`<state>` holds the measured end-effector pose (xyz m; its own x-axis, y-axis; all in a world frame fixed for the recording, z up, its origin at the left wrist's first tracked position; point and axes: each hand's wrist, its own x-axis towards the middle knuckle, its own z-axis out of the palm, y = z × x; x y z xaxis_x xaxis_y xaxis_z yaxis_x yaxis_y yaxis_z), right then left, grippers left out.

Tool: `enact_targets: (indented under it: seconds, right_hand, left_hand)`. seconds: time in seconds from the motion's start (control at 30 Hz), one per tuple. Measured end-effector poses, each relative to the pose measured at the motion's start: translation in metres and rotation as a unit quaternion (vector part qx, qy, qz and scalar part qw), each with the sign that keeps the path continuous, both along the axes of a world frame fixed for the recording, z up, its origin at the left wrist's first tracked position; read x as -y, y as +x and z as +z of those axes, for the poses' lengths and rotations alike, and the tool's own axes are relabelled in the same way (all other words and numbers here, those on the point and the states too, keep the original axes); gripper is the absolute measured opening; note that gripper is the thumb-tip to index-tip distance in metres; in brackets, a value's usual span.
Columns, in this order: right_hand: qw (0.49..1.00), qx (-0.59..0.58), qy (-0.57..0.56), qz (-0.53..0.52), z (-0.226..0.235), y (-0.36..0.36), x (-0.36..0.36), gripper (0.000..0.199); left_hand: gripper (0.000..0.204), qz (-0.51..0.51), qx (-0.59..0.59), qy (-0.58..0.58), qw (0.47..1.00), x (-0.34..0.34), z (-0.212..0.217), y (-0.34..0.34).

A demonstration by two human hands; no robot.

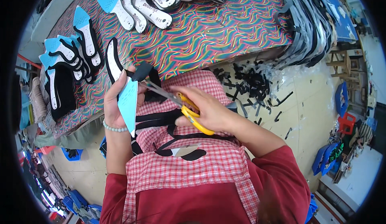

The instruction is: The person assembles shoe parts by wrapping a black fabric strip around a light blue shoe insole. They use yellow-handled scissors to cut the fabric to size and place the finished units on a pile on the table. The process is repeated for multiple insoles throughout the clip.

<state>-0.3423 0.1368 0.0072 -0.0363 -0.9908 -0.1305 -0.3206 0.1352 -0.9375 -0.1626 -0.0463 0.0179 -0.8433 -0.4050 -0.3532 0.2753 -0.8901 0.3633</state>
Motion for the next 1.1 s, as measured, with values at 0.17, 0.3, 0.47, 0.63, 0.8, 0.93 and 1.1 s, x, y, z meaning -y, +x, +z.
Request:
enact_targets:
  seconds: [0.17, 0.3, 0.47, 0.63, 0.8, 0.93, 1.1]
  right_hand:
    - [0.992, -0.127, -0.024, 0.003, 0.011, -0.016, 0.019, 0.085]
    - [0.975, -0.194, -0.110, 0.003, 0.004, -0.034, 0.019, 0.075]
    - [0.922, -0.338, -0.076, -0.170, 0.005, -0.089, 0.033, 0.050]
    - [0.904, -0.348, -0.184, -0.168, 0.029, -0.113, 0.057, 0.028]
    - [0.979, -0.116, -0.162, -0.046, 0.000, -0.012, 0.080, 0.025]
    - [0.971, -0.096, -0.218, 0.016, -0.012, 0.002, 0.068, 0.026]
    - [0.891, 0.395, 0.204, 0.091, -0.012, 0.019, 0.059, 0.037]
  left_hand:
    - [0.030, -0.026, -0.025, 0.012, 0.999, 0.000, 0.006, -0.005]
    - [0.034, -0.013, 0.033, -0.032, 0.999, 0.007, 0.006, -0.009]
    - [0.034, 0.045, 0.155, -0.235, 0.958, 0.010, 0.010, -0.020]
    - [0.030, 0.045, 0.177, -0.423, 0.888, 0.003, 0.002, -0.024]
    - [0.076, 0.112, 0.123, -0.546, 0.822, -0.010, 0.001, -0.033]
    - [0.088, 0.190, -0.112, -0.391, 0.893, 0.010, 0.046, -0.014]
    - [0.098, 0.088, -0.169, -0.395, 0.899, -0.004, 0.065, -0.007]
